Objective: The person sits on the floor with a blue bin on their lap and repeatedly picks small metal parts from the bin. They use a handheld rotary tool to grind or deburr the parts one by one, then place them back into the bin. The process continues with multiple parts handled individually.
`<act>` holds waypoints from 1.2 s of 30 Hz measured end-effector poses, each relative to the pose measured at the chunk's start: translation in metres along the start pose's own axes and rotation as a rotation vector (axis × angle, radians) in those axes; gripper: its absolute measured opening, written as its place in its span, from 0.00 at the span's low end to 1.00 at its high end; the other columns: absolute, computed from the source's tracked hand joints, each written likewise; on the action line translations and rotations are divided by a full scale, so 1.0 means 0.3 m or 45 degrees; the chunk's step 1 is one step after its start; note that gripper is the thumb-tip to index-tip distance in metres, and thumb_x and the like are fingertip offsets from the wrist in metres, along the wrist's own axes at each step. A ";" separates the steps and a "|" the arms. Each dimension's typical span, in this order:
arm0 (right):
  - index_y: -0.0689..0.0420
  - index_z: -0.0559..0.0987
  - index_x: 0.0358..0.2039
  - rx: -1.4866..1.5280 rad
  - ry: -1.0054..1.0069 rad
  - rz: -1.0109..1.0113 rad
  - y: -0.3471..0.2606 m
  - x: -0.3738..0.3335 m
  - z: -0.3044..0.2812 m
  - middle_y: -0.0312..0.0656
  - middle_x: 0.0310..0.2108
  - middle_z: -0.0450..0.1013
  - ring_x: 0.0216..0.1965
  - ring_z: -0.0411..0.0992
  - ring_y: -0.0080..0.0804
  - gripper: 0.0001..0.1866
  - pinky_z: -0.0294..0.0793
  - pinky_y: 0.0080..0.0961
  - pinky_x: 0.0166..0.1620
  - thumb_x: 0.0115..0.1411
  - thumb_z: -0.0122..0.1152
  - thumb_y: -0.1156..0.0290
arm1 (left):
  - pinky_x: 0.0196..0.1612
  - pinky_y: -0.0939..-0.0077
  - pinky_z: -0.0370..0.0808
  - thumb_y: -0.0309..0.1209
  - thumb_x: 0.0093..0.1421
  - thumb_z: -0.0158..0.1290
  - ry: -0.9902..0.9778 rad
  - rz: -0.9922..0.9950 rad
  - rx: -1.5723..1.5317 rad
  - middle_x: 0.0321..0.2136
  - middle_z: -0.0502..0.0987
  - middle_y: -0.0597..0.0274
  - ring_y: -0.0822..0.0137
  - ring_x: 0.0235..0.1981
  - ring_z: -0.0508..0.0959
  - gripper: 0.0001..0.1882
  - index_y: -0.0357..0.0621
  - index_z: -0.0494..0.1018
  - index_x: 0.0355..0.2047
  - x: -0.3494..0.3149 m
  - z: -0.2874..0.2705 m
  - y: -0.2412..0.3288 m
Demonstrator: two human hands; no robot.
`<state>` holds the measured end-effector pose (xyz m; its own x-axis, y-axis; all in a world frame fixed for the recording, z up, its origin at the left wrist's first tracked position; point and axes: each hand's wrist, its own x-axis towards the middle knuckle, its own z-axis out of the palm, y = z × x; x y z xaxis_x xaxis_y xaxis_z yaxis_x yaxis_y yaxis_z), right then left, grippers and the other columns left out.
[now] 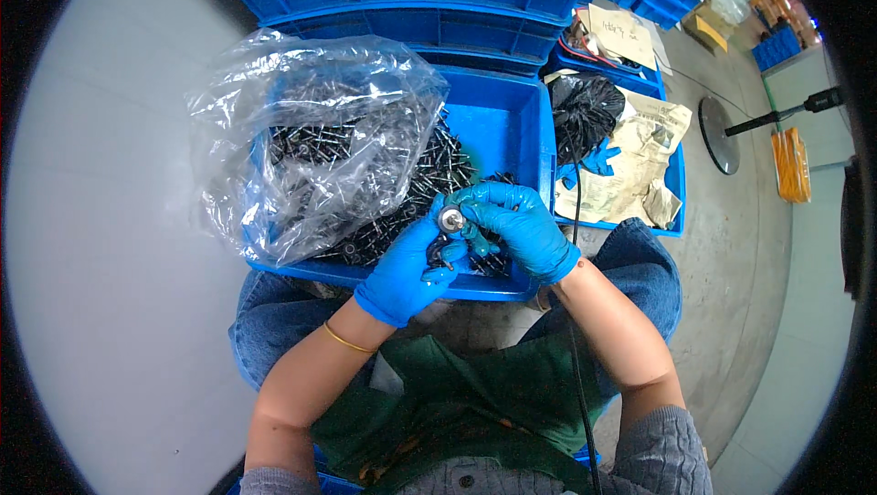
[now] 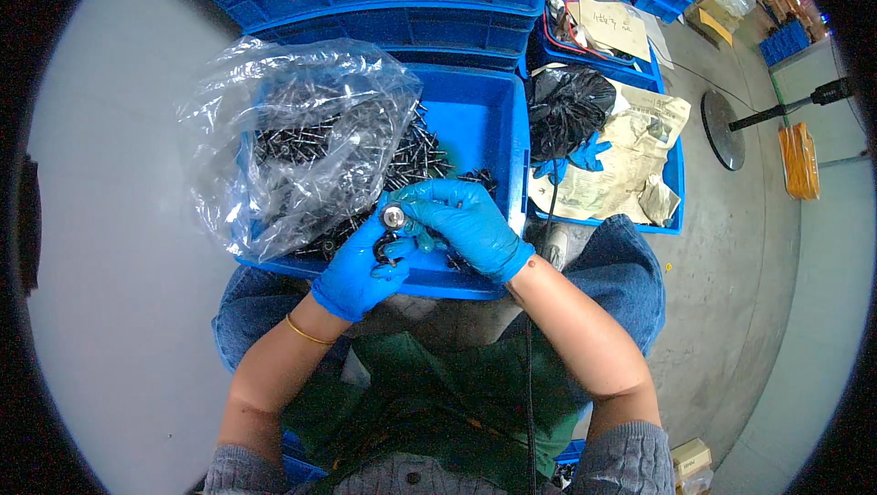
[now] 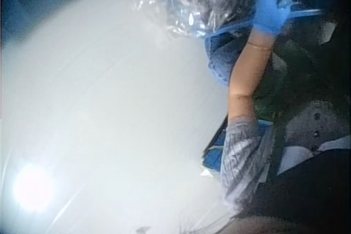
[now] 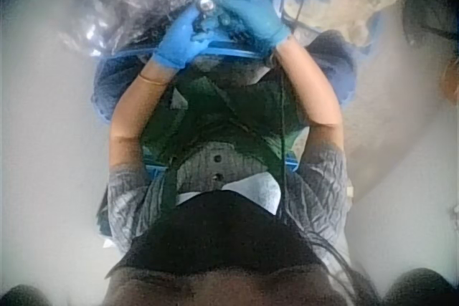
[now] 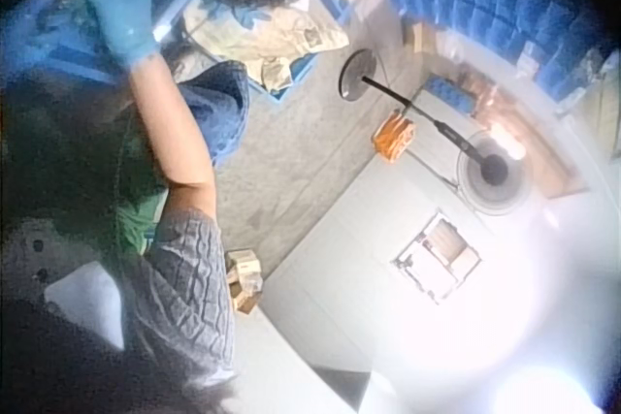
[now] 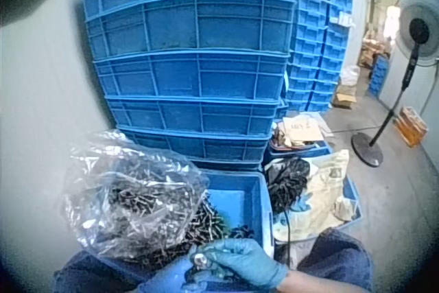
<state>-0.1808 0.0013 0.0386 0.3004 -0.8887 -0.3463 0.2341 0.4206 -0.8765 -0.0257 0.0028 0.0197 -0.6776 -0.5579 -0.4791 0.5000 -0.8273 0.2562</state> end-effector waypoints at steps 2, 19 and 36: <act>0.58 0.74 0.36 0.003 -0.045 0.008 0.000 0.002 -0.001 0.32 0.23 0.70 0.19 0.62 0.14 0.11 0.62 0.10 0.22 0.53 0.51 0.70 | 0.20 0.90 0.60 0.30 0.57 0.40 -0.230 0.000 -0.115 0.21 0.61 0.70 0.81 0.19 0.60 0.08 0.43 0.63 0.36 0.010 -0.062 -0.003; 0.57 0.75 0.19 -1.287 -0.255 0.086 0.225 0.166 -0.125 0.41 0.18 0.71 0.21 0.70 0.30 0.11 0.68 0.24 0.24 0.50 0.48 0.66 | 0.28 0.90 0.65 0.18 0.53 0.40 0.272 0.560 0.975 0.33 0.63 0.65 0.78 0.29 0.63 0.22 0.39 0.55 0.49 -0.038 0.010 0.110; 0.56 0.74 0.16 -0.799 -0.016 0.141 0.177 0.129 -0.100 0.38 0.14 0.70 0.15 0.68 0.26 0.13 0.66 0.23 0.19 0.51 0.52 0.61 | 0.28 0.87 0.66 0.23 0.54 0.42 0.256 0.628 1.128 0.29 0.65 0.66 0.79 0.28 0.65 0.13 0.38 0.64 0.42 -0.018 -0.036 0.103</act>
<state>-0.1843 -0.0164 -0.0314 0.3033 -0.8425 -0.4453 -0.3839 0.3196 -0.8663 -0.0009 -0.0190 0.0212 -0.3618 -0.8942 -0.2636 0.0664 -0.3067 0.9495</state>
